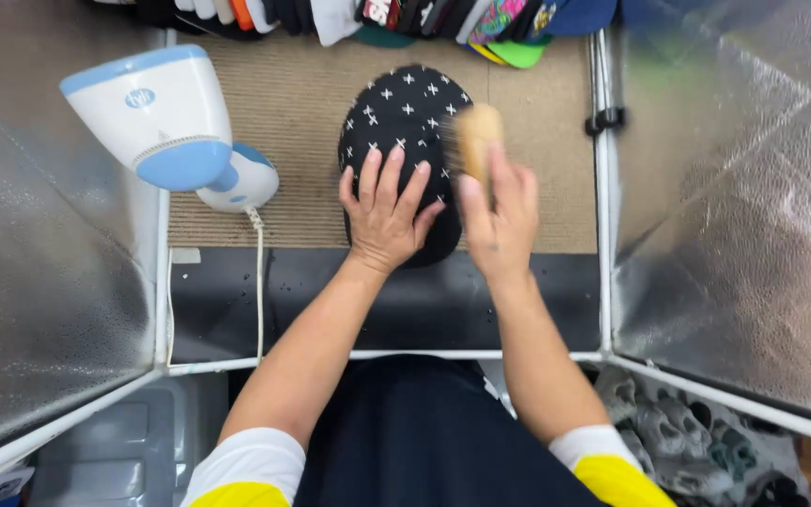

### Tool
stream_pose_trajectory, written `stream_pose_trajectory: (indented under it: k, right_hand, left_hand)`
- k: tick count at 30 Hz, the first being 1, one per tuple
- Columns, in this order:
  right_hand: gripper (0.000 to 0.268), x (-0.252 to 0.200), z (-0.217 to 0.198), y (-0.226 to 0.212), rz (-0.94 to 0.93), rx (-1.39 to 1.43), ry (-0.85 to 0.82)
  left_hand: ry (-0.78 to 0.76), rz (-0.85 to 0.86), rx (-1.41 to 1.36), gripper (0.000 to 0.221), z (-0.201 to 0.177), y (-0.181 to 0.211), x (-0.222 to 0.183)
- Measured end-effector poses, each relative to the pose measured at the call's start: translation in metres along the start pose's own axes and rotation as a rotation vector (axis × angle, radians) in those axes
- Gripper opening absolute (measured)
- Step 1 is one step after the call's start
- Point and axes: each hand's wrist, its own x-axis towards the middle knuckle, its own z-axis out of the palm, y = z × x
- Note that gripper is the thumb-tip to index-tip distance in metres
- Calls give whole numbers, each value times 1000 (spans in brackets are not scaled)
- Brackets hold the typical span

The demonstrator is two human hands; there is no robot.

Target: Cleaning a black baseball cap using a brush and a handheld steamer.

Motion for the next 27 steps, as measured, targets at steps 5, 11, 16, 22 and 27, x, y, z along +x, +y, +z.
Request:
stream_pose_trajectory:
  k: [5,11,16,22,27]
  right_hand:
    - [47,71,6,39,122,-323,-324]
    - [53,12,28,18,455,104,-140]
    - [48,-10,29,54,934,309,-199]
    - [43,70,7,8,-241,-270,-276]
    - [55,98,54,74,478,197,-445]
  left_hand:
    - [-4,0,-3,58,-2,1,2]
    - [-4,-5,-5,57,-2,1,1]
    - [8,14,3,57,2,-2,2]
    - [2,0,-16,55,-5,-1,3]
    - [-73,1,84,49,-25,6,14]
